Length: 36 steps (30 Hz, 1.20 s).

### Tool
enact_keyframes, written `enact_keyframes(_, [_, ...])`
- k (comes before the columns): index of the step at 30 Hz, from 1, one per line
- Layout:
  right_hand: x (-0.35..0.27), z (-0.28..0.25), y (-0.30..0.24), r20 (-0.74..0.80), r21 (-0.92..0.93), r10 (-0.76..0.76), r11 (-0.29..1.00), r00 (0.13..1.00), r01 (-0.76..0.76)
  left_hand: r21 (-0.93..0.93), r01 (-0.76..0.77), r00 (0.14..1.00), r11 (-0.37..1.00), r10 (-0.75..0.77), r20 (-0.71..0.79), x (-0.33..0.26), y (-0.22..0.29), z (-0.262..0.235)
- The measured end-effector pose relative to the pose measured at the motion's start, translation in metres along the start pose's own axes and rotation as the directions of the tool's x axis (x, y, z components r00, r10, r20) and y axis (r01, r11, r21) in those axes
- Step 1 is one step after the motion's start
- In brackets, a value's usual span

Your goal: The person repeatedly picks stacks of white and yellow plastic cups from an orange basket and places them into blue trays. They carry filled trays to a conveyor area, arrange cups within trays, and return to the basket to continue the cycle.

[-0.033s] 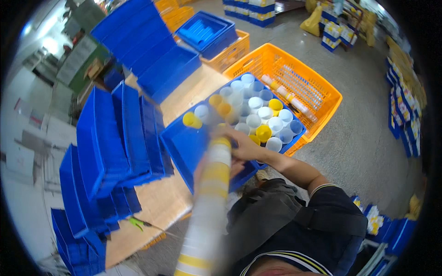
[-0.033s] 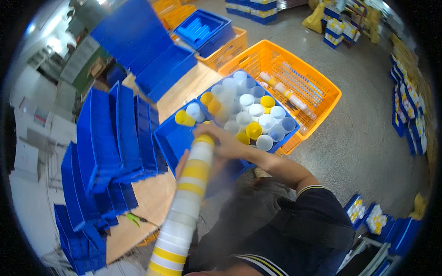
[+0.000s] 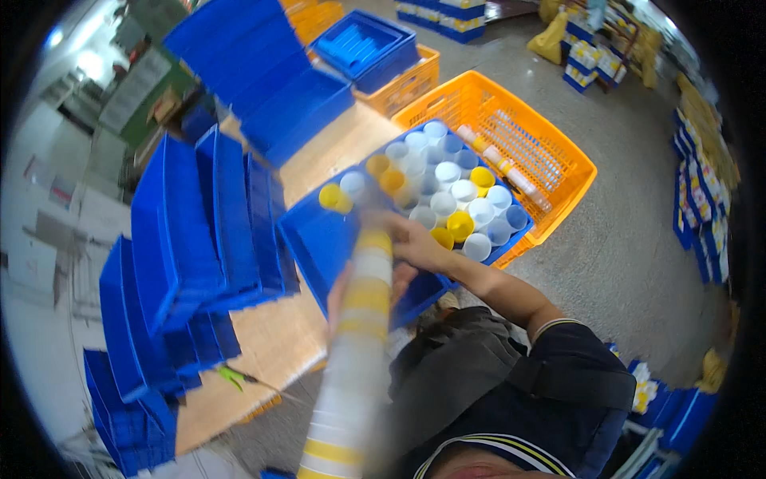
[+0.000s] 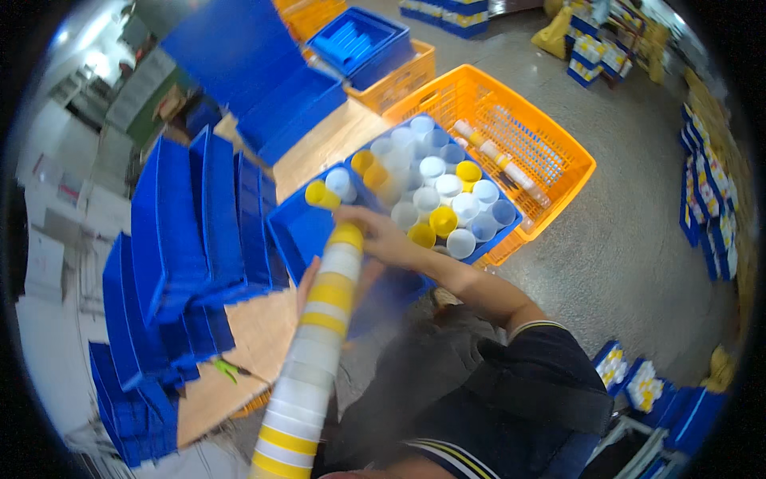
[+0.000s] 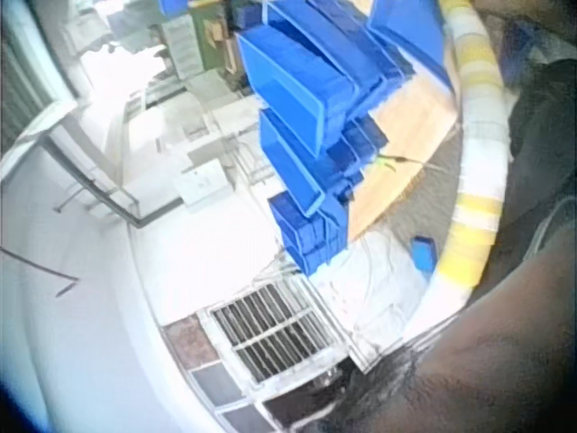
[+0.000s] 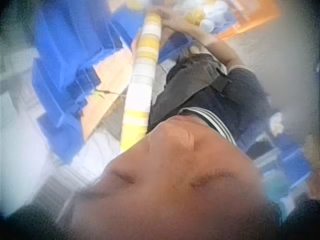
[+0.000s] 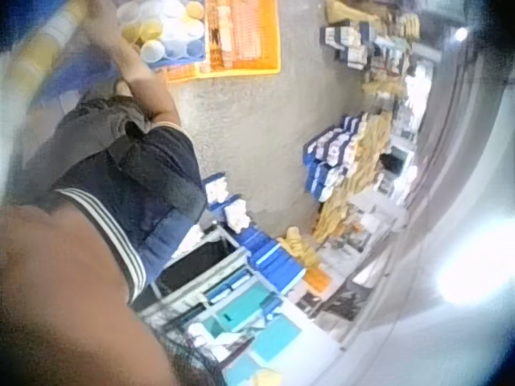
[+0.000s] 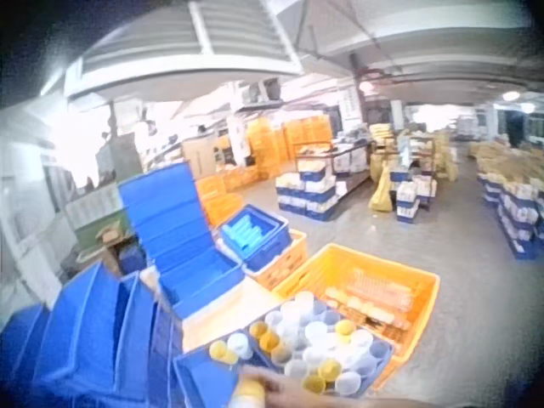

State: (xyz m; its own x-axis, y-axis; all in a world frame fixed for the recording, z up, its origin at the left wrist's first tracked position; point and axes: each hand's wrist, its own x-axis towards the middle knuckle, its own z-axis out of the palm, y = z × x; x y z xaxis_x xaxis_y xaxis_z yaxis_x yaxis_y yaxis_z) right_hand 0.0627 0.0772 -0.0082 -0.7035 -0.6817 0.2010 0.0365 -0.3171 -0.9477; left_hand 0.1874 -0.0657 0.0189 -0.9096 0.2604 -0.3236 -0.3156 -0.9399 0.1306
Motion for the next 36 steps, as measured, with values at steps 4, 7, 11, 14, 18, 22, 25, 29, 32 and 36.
enact_keyframes(4, [0.019, 0.043, 0.043, 0.063, 0.68, 0.629, 0.542, 0.775, -0.495, -0.358, 0.05, 0.998, 0.932, -0.039, 0.039, -0.041, 0.027, -0.008])
enact_keyframes(7, [0.045, 0.06, 0.064, 0.176, 0.448, 0.622, 0.639, 0.763, -0.625, -0.117, -0.135, 0.988, 0.984, 0.124, -0.092, -0.045, 0.039, -0.006])
enact_keyframes(11, [0.104, 0.062, 0.086, 0.183, 0.451, 0.564, 0.679, 0.805, -0.579, 0.093, -0.167, 0.929, 0.982, 0.188, -0.319, -0.033, 0.05, 0.003])
enact_keyframes(14, [0.12, 0.058, 0.09, 0.251, 0.595, 0.61, 0.515, 0.751, -0.617, 0.05, -0.249, 0.918, 0.967, 0.252, -0.305, -0.021, 0.061, 0.0])
enact_keyframes(18, [0.108, 0.061, 0.091, 0.376, 0.699, 0.641, 0.278, 0.669, -0.659, 0.072, -0.284, 0.875, 0.956, 0.289, -0.388, -0.014, 0.085, -0.012])
enact_keyframes(22, [0.103, 0.072, 0.102, 0.36, 0.611, 0.684, 0.34, 0.634, -0.714, 0.217, -0.158, 0.843, 0.963, 0.245, -0.478, -0.013, 0.095, -0.019])
enact_keyframes(25, [0.11, 0.074, 0.116, 0.247, 0.63, 0.669, 0.439, 0.701, -0.641, 0.054, -0.173, 0.798, 0.983, 0.172, -0.577, -0.011, 0.097, -0.016])
enact_keyframes(29, [0.106, 0.063, 0.128, 0.453, 0.68, 0.684, 0.151, 0.572, -0.718, 0.277, -0.033, 0.86, 0.96, 0.168, -0.481, -0.011, 0.111, -0.002])
enact_keyframes(32, [0.097, 0.045, 0.129, 0.091, 0.575, 0.729, 0.518, 0.678, -0.634, 0.331, 0.066, 0.881, 0.941, 0.1, -0.462, -0.013, 0.105, 0.014])
enact_keyframes(36, [0.085, 0.023, 0.12, 0.018, 0.876, 0.768, 0.297, 0.641, -0.38, 0.491, -0.121, 0.921, 0.863, 0.282, -0.267, -0.026, 0.092, 0.029])
